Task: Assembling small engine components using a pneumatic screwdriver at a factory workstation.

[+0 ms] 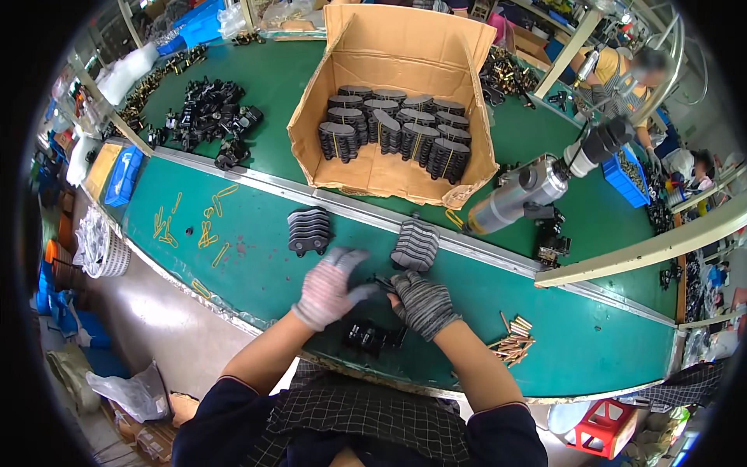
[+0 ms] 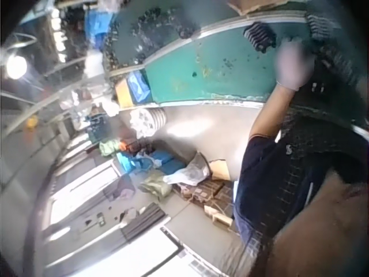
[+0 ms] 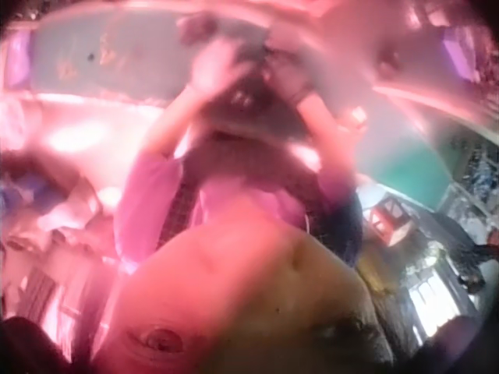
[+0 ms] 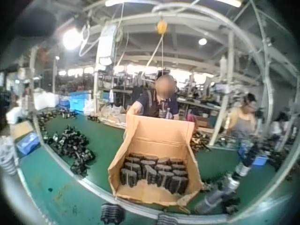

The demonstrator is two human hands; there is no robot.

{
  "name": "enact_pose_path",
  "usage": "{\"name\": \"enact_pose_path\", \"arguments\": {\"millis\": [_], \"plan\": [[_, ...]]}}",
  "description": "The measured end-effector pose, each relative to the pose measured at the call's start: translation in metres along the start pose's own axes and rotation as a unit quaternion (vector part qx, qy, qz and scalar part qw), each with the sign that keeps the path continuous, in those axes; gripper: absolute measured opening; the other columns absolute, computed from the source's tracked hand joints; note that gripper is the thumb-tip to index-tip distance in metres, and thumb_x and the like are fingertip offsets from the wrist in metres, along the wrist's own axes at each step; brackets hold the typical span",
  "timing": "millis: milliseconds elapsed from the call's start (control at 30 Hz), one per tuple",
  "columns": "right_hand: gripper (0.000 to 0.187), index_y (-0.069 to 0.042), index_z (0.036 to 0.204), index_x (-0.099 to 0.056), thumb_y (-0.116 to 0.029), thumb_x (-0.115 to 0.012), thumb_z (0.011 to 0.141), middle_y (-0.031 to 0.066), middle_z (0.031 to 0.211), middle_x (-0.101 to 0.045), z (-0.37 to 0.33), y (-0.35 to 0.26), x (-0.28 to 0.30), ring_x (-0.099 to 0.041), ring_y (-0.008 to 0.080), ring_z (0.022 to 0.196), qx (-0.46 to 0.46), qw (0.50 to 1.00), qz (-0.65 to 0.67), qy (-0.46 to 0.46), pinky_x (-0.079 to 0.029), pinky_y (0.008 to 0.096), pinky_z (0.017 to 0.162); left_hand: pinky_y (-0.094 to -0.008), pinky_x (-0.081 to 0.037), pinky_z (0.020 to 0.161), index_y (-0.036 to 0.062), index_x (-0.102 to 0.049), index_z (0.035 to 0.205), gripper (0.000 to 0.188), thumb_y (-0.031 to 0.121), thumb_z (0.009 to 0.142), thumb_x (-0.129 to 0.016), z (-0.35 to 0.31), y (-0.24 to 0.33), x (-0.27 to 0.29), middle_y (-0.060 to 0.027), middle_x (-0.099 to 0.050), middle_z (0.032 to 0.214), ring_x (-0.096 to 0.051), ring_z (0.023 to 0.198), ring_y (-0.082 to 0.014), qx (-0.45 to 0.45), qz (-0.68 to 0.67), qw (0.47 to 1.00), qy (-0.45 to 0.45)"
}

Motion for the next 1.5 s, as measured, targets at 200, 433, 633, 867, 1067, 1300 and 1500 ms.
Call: {"name": "enact_pose_path", "arguments": {"millis": [200,433,633,867,1067,1300,1500], "plan": [[0.032,-0.006,0.109,-0.06,-0.026,-0.066,0.084,0.0158,0.098,-0.061,-0.008,0.006,-0.009,-0.062,0.034,0.087,0.059,0.997,0.021,0.055,-0.052,0.0415,0.075,-0.0428,-0.048,0.088,0.0112,-0.056,0.115,0.05,0.03,0.073,-0.075,-0.057,0.019,-0.01,-0.0135,-0.058,0.112,-0.056,0.103,-0.0325,-0.083,-0.073,0.978,-0.178],[0.028,-0.005,0.107,-0.061,-0.021,-0.065,0.083,0.017,0.104,-0.06,-0.071,0.023,0.029,-0.061,0.0354,0.088,-0.006,0.979,0.144,0.147,-0.051,0.0433,0.076,-0.0427,-0.047,0.087,0.0084,-0.055,0.115,0.053,0.028,0.071,-0.078,-0.05,0.027,-0.025,-0.0146,-0.059,0.107,-0.056,0.103,-0.0337,-0.01,-0.024,0.998,-0.066],[0.031,-0.005,0.108,-0.059,-0.012,-0.069,0.08,0.0159,0.099,-0.061,-0.096,-0.021,0.017,-0.061,0.0369,0.086,0.104,0.982,0.094,0.126,-0.052,0.0433,0.07,-0.0428,-0.049,0.081,0.0081,-0.058,0.113,0.048,0.026,0.072,-0.076,-0.059,0.036,0.017,-0.0153,-0.061,0.102,-0.059,0.093,-0.035,-0.074,-0.053,0.994,0.062],[0.034,-0.005,0.106,-0.061,-0.008,-0.074,0.075,0.0141,0.094,-0.062,-0.074,-0.028,-0.018,-0.062,0.0333,0.085,0.154,0.972,0.105,0.143,-0.052,0.0404,0.068,-0.0428,-0.049,0.076,0.0093,-0.064,0.107,0.035,0.025,0.077,-0.071,-0.088,0.014,-0.024,-0.0142,-0.065,0.097,-0.061,0.086,-0.0344,-0.014,0.012,0.997,-0.078],[0.03,-0.006,0.098,-0.065,-0.02,-0.076,0.075,0.0105,0.085,-0.063,-0.09,-0.014,-0.026,-0.062,0.0294,0.077,0.098,0.973,0.161,0.13,-0.051,0.0384,0.067,-0.0429,-0.049,0.077,0.0104,-0.066,0.105,0.03,0.027,0.08,-0.068,-0.101,0.017,-0.022,-0.0141,-0.065,0.098,-0.061,0.088,-0.0335,0.0,-0.006,0.998,-0.065],[0.034,-0.006,0.096,-0.066,-0.021,-0.081,0.07,0.0097,0.082,-0.065,-0.081,-0.016,-0.019,-0.063,0.0278,0.072,0.14,0.944,0.193,0.227,-0.052,0.0365,0.065,-0.0415,-0.05,0.077,0.008,-0.068,0.098,0.027,0.017,0.073,-0.073,-0.092,0.03,0.006,-0.0127,-0.065,0.097,-0.061,0.089,-0.0321,-0.017,-0.053,0.998,-0.023],[0.035,-0.007,0.096,-0.067,-0.022,-0.083,0.068,0.0113,0.085,-0.067,-0.047,-0.016,-0.008,-0.065,0.0281,0.073,0.154,0.953,0.14,0.219,-0.053,0.0354,0.065,-0.0389,-0.049,0.078,0.0063,-0.068,0.096,0.032,0.01,0.066,-0.077,-0.067,0.008,0.016,-0.0114,-0.064,0.097,-0.06,0.089,-0.0304,-0.02,-0.015,1.0,-0.002]]}}
Point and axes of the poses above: each hand's wrist, its own z-axis towards the middle knuckle, its own x-axis out of the back of the hand, y = z × x, the point moved 3 cm from there along z, towards the middle knuckle
